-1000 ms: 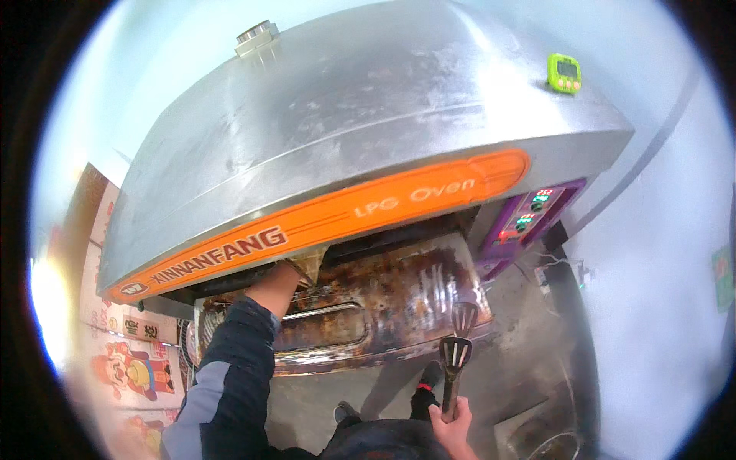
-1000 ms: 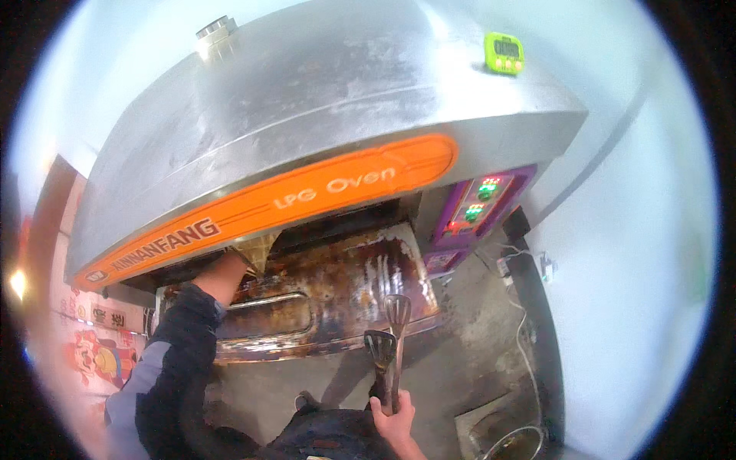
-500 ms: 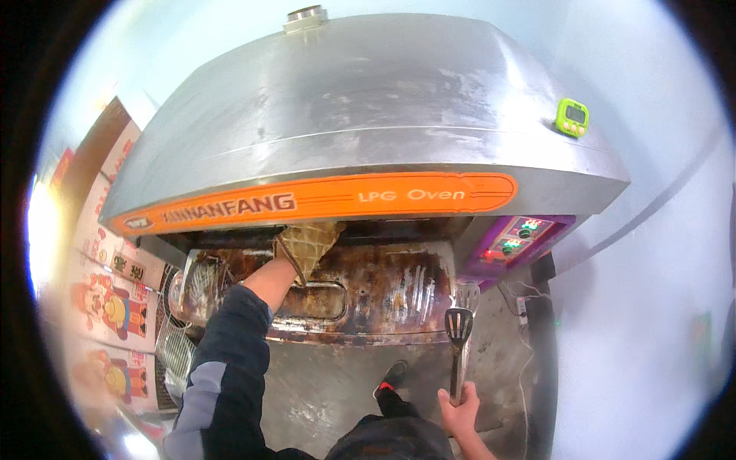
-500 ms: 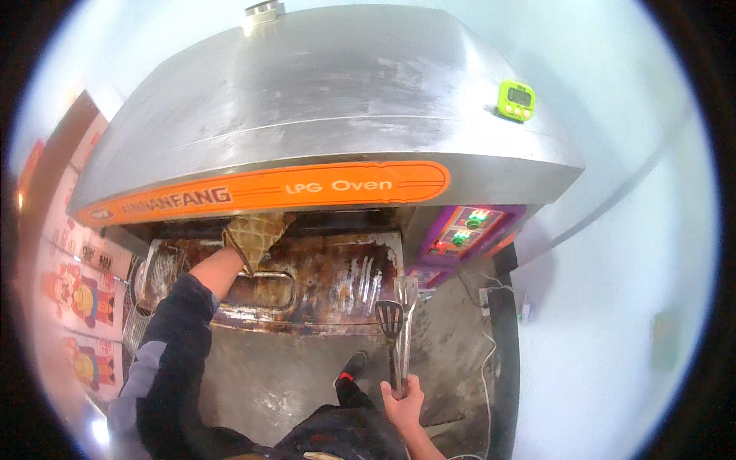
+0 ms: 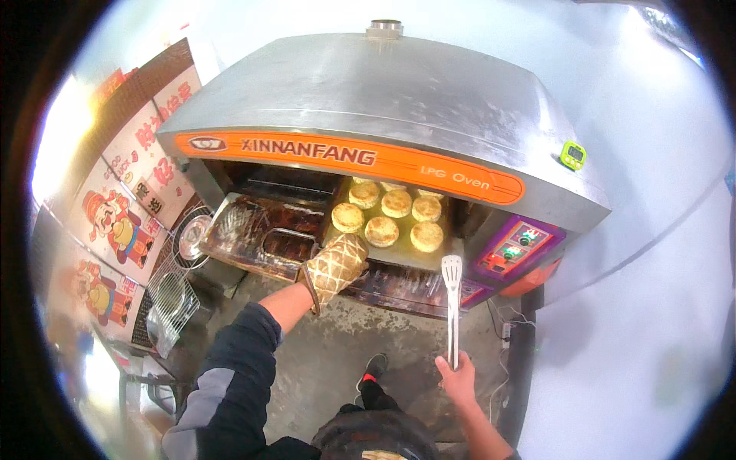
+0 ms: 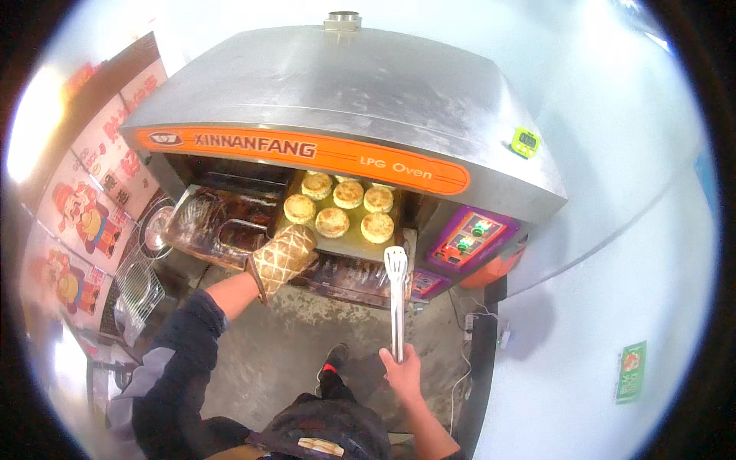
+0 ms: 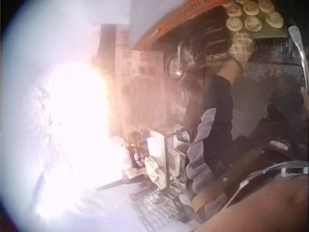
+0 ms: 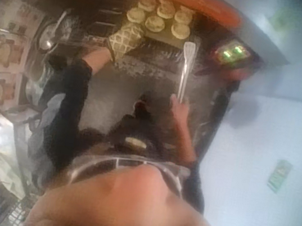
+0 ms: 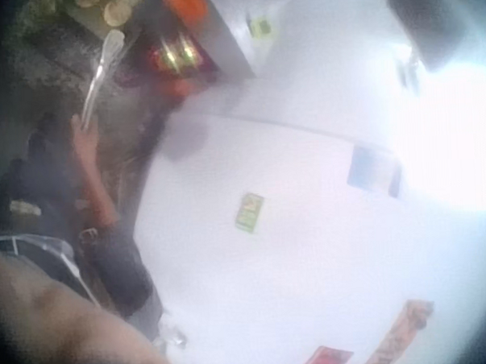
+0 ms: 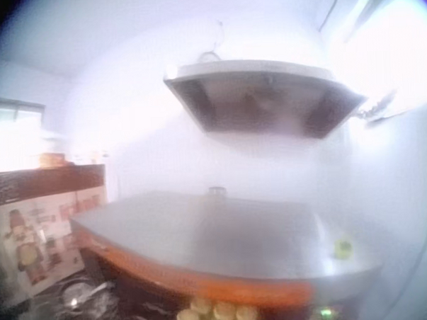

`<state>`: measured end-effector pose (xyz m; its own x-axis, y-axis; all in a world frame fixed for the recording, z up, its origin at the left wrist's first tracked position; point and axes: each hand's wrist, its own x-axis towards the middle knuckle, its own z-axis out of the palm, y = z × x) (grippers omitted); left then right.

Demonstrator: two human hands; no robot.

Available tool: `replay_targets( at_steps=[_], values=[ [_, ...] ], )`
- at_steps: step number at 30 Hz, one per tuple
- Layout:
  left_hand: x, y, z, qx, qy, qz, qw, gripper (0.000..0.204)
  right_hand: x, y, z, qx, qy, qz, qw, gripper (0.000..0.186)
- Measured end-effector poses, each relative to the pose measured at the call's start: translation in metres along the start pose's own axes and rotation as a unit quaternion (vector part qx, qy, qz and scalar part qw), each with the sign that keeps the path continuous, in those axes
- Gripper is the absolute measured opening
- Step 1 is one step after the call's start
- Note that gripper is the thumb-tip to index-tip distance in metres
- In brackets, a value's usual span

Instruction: The person kneads and portions dough on a stainless steel countertop, then places trays of buns into a commercial oven, flips them with tongs, and removes the baked buns. The person also retrieves a bag of flour from a refrigerator and sprinkles it onto the work surface.

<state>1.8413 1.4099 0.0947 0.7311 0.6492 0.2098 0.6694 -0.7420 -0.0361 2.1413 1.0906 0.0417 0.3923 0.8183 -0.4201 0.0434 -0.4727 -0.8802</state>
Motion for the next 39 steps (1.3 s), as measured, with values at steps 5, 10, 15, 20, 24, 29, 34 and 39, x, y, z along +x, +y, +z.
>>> replay_targets(
  at_steps=[5, 10, 15, 20, 24, 29, 34, 39],
  values=[
    [-0.049, 0.027, -0.007, -0.009, -0.012, 0.005, 1.0, 0.025, 0.012, -0.012, -0.012, -0.042, -0.032, -0.013, 0.999, 0.049],
    [-0.091, 0.045, -0.012, -0.025, -0.038, -0.029, 0.999, 0.033, 0.032, -0.027, -0.02, -0.021, -0.063, -0.014, 0.998, 0.05],
    [-0.123, 0.064, -0.027, -0.036, -0.061, -0.055, 0.996, 0.034, 0.077, -0.064, -0.017, -0.007, -0.069, -0.021, 0.997, 0.05],
    [-0.141, 0.078, -0.038, -0.04, -0.11, -0.069, 0.991, 0.031, 0.149, -0.103, -0.008, -0.031, -0.053, -0.042, 0.997, 0.056],
    [-0.142, 0.077, -0.046, -0.048, -0.094, -0.076, 0.991, 0.032, 0.216, -0.134, 0.002, -0.039, -0.08, -0.056, 0.994, 0.064],
    [-0.142, 0.076, -0.046, -0.063, -0.048, -0.095, 0.992, 0.034, 0.283, -0.18, 0.018, -0.084, -0.071, 0.027, 0.994, 0.068],
    [-0.146, 0.083, -0.048, -0.104, 0.07, -0.123, 0.984, 0.035, 0.322, -0.213, 0.018, 0.002, -0.139, 0.148, 0.979, 0.062],
    [-0.145, 0.14, -0.075, -0.184, 0.116, -0.367, 0.905, 0.049, 0.366, -0.216, 0.014, 0.077, -0.193, 0.23, 0.951, 0.047]
  ],
)
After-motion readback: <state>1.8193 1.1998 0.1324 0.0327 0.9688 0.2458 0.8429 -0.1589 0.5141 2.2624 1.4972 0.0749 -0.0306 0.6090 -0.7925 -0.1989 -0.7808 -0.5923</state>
